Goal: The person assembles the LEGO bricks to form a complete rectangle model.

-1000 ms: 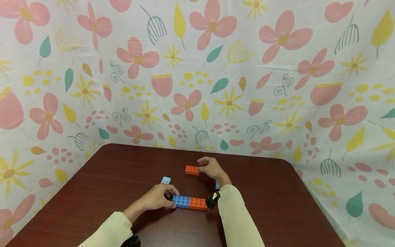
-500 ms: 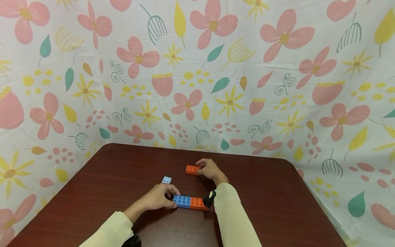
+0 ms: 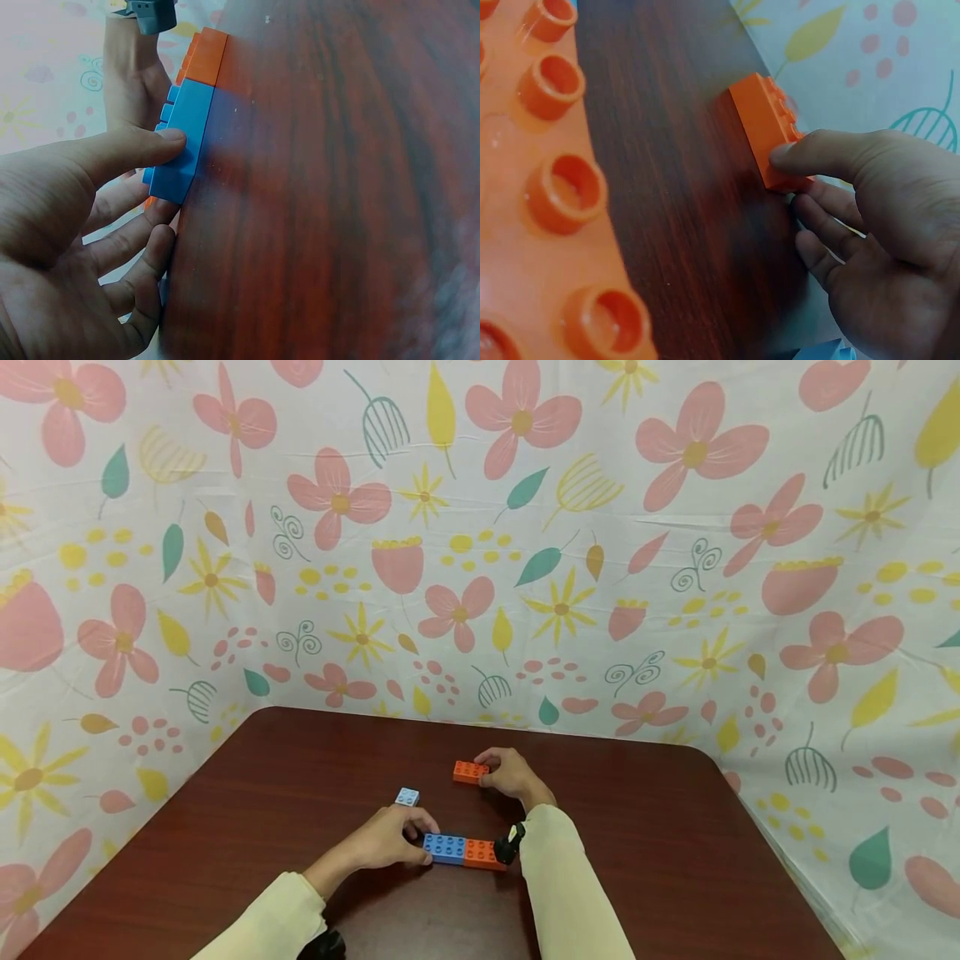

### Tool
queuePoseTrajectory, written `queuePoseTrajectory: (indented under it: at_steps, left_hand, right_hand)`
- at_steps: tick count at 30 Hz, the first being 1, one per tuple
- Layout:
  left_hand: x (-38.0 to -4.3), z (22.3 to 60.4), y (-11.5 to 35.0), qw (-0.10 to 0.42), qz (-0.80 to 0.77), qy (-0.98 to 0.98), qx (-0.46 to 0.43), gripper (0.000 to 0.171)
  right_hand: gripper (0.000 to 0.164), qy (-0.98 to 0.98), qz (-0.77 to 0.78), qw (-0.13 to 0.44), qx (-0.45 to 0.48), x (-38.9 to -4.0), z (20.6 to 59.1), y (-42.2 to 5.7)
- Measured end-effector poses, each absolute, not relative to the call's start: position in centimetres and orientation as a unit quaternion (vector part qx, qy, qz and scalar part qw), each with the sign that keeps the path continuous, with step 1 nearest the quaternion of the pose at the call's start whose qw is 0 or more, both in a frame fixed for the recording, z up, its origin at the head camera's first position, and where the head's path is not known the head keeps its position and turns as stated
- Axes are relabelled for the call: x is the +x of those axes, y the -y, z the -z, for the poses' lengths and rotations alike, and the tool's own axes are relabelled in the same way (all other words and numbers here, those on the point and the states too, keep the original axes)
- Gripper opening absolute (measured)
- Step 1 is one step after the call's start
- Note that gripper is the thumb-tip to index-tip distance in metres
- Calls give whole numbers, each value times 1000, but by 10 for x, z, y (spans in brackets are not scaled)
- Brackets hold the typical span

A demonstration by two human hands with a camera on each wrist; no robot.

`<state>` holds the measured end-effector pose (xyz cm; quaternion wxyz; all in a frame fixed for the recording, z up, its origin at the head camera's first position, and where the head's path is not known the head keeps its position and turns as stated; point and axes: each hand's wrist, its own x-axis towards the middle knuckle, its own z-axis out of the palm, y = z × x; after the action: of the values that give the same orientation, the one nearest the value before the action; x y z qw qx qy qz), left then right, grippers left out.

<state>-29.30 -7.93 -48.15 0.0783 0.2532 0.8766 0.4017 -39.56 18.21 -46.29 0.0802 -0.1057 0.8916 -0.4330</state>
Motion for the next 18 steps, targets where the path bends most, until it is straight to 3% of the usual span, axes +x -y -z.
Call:
queuePoseTrajectory:
  at_steps: [18]
  left_hand:
    - [-291,479,79,76,-403,-875,256,31]
  right_hand:
    - [31,-892,434,83,-94,-391,463,-181]
